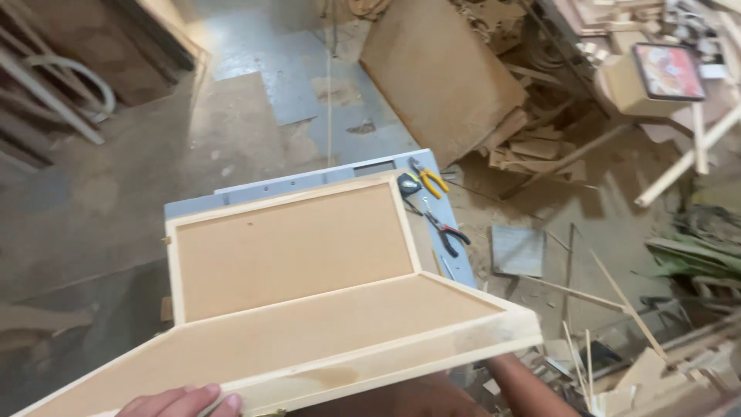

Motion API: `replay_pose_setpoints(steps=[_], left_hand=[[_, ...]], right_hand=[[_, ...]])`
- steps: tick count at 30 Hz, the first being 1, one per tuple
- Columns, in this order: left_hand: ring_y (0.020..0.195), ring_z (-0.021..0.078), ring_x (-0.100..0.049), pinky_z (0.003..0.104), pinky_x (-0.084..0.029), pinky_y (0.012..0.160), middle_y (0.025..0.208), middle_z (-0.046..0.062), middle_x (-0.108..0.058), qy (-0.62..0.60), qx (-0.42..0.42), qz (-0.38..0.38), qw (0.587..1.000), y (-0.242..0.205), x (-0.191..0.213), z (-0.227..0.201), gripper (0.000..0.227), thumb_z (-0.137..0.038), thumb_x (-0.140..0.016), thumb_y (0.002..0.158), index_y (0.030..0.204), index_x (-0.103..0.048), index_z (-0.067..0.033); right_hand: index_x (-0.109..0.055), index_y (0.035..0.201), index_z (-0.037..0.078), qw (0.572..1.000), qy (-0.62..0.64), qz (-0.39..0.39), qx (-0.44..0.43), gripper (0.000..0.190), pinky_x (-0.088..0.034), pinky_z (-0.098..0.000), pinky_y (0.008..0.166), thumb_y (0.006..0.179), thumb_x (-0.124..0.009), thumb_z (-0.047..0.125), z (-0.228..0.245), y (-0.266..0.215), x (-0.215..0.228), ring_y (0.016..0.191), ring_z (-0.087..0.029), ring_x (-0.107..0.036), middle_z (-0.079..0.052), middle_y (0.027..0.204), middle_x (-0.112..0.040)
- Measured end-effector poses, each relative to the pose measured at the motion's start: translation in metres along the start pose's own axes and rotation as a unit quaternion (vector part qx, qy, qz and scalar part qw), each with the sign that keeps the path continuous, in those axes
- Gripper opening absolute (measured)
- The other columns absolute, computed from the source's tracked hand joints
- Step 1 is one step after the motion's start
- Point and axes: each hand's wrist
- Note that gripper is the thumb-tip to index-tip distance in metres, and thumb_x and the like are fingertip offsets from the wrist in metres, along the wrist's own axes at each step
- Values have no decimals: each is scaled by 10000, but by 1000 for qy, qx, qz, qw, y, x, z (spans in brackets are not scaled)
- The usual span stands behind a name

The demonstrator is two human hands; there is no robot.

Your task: Assemble a wooden box by measuring with a tape measure, marking with a pencil, and fastening with a screwdriver

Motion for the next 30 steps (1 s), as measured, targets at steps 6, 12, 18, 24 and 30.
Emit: replay_pose_setpoints(steps=[6, 12, 18, 24, 30], left_hand=[[798, 133, -658, 311, -529, 709, 916, -78, -705, 30, -76, -204, 976, 70, 30, -56, 306, -551, -618, 908, 944, -688, -256], [609, 59, -610, 247, -501, 541, 755, -125, -679, 37, -106, -335, 935, 93, 36, -63, 309, -506, -510, 973, 797, -665, -304], [652, 74, -607, 226, -478, 557, 768, -96, -687, -15, -74, -321, 944, 89, 48, -69, 272, -324, -478, 1002, 812, -658, -249], [711, 95, -594, 250, -516, 627, 859, -81, -673, -35, -46, -319, 946, 76, 54, -71, 110, -153, -579, 943, 899, -650, -226], [718, 149, -581, 284, -483, 667, 833, -24, -640, -70, -61, -289, 953, 73, 64, -69, 138, -103, -588, 985, 872, -639, -163]], right_hand=[[-792, 1191, 262, 990, -113, 64, 64, 312, -532, -298, 785, 903, -675, 288, 44, 47, -12, 845, -173, -740, -4, 1008, -829], [-816, 1156, 292, 965, -216, 81, 124, 285, -525, -293, 781, 912, -684, 362, 152, 54, 3, 837, -177, -757, 0, 1009, -858], [-769, 1091, 229, 861, -340, 98, 365, 286, -535, -343, 726, 924, -654, 431, 336, 25, -25, 785, -202, -744, 22, 904, -818], [-741, 1112, 241, 781, -358, 244, 449, 256, -516, -363, 814, 929, -611, 362, 410, 59, -224, 963, -241, -709, 15, 1077, -775], [-643, 1368, 220, 839, -325, 255, 355, 496, -571, -404, 868, 888, -523, 262, 418, 62, -332, 1156, -289, -649, -47, 1345, -663]])
Point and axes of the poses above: each hand's wrist, its own y-axis towards the middle knuckle, its own x-axis out of the back of the hand, z = x × y
